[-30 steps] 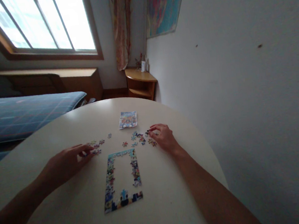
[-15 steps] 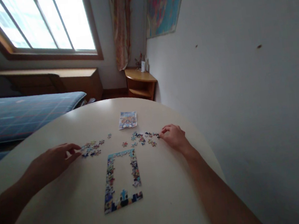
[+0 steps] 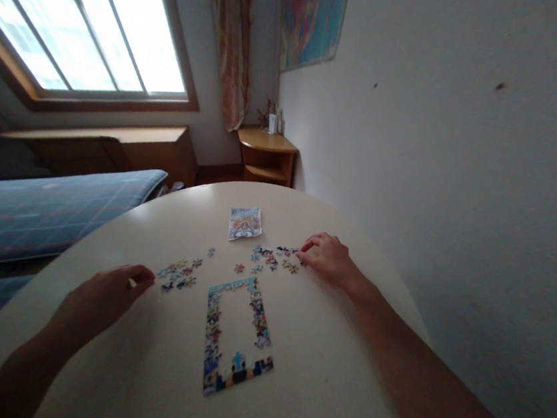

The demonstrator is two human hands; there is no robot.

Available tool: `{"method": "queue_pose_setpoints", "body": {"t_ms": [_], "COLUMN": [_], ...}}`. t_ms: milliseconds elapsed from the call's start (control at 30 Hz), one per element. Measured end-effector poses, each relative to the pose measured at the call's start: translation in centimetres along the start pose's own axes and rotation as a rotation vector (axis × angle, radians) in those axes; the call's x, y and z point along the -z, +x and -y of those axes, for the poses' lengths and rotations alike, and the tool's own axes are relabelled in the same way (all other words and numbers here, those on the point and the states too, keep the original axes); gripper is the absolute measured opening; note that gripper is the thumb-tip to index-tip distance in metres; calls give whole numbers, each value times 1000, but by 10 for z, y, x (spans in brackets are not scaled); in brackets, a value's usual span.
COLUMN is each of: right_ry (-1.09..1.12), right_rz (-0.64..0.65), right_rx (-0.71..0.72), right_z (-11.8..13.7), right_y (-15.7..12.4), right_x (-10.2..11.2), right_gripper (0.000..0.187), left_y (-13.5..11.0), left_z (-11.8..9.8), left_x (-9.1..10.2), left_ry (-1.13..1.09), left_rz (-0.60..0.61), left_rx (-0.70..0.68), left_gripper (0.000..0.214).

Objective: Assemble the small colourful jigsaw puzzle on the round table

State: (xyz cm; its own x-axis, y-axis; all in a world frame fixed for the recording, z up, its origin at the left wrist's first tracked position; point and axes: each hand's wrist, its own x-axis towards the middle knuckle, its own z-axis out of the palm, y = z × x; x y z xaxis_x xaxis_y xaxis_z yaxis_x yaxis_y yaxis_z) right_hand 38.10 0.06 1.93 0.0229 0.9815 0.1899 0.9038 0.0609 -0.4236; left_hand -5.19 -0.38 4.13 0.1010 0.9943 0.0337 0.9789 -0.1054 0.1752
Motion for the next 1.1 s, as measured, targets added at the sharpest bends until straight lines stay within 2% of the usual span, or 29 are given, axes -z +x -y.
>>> {"method": "queue_pose_setpoints", "body": {"t_ms": [167, 333, 500, 667, 767, 867, 1100], "right_ry": [4, 30, 53, 67, 67, 61, 48], "right_rz": [28, 67, 19, -22, -24, -26, -49], "right_rx": [115, 130, 140, 171, 161, 149, 169], "right_z": [6, 8, 8, 8, 10, 11, 10], "right_y": [-5, -6, -4, -2, -2, -2, -2], "right_x": [-5, -7, -11, -16, -16, -16, -17], "right_gripper": [30, 35, 36, 33, 33, 33, 32], "left_y": [0, 0, 1, 1, 2, 4, 11], "left_z": [-4, -8, -11, -23, -31, -36, -37], "left_x": [6, 9, 0, -20, -29, -35, -42], "left_ry": [42, 38, -37, -95, -126, -145, -218], "left_rz": [77, 88, 27, -194, -255, -275, -234], "left_rx": [42, 34, -51, -213, -247, -271, -250], "left_gripper": [30, 27, 28, 26, 27, 29, 21]}}
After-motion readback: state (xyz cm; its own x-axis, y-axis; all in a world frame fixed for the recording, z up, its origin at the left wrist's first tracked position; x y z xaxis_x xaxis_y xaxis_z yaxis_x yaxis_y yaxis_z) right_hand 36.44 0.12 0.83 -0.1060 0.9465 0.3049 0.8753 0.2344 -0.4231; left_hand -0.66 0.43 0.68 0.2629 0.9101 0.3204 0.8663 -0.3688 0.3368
